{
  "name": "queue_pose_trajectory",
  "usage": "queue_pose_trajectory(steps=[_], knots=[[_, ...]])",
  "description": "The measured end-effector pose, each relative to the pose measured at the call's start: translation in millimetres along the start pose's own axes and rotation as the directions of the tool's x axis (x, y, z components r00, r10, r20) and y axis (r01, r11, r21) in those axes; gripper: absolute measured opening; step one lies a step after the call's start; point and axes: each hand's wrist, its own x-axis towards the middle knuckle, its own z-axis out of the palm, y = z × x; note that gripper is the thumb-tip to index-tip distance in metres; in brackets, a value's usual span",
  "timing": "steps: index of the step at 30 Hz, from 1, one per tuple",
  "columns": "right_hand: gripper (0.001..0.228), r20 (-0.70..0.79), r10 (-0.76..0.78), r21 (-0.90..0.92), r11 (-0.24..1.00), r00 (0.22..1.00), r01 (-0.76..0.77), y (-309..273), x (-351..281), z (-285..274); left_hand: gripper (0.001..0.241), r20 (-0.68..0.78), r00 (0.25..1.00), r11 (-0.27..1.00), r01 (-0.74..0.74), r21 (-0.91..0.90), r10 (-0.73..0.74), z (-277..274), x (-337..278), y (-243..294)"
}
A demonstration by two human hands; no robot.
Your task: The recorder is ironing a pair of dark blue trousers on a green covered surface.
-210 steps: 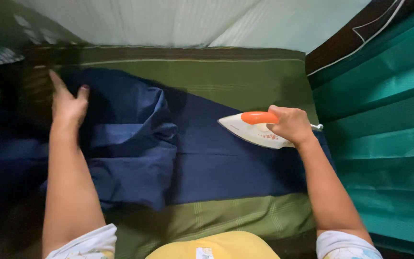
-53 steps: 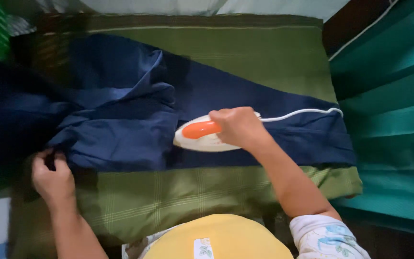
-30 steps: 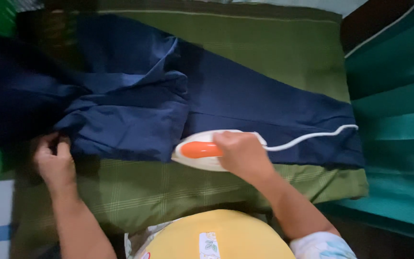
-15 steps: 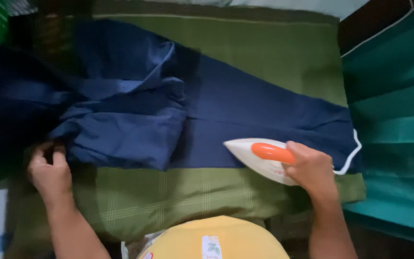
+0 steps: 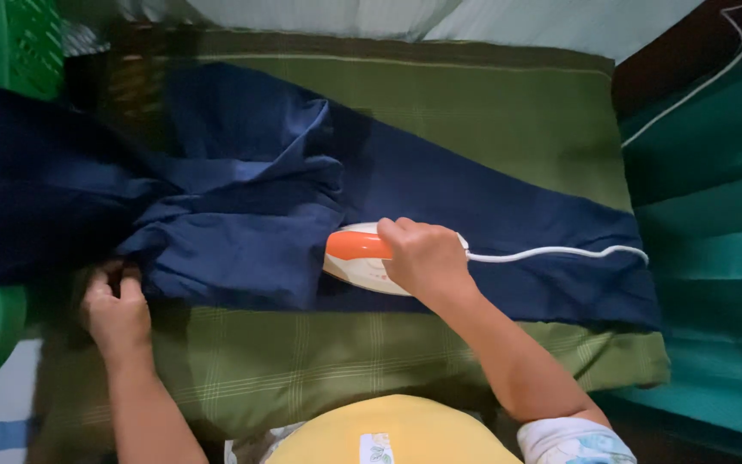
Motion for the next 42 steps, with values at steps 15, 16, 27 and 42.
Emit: queue_pose_trajectory(steps=[15, 16, 27, 42], knots=[[0.015, 0.275, 0.569, -0.276, 0.819, 0.775, -0.503, 128, -50, -35, 0.03, 0.026, 0.998, 0.99, 0.059, 0.127, -0.063, 6, 0, -12], [0.015, 0.271, 0.568, -0.273, 0.82, 0.777, -0.504, 122, -40, -31, 0.03, 0.021, 0.998, 0.99, 0.058, 0.126, -0.061, 6, 1, -11], [0.019, 0.129, 0.474, -0.085, 0.88, 0.871, -0.467, 41, 114, 34, 0.032, 0.029, 0.996, 0.986, 0.082, 0.143, -0.087, 8, 0, -9], [0.025, 0.145, 0.345, 0.034, 0.935, 0.927, -0.353, 51, 267, 96, 0.031, 0.0, 0.999, 0.963, 0.045, 0.266, -0.047, 10, 0, -8]])
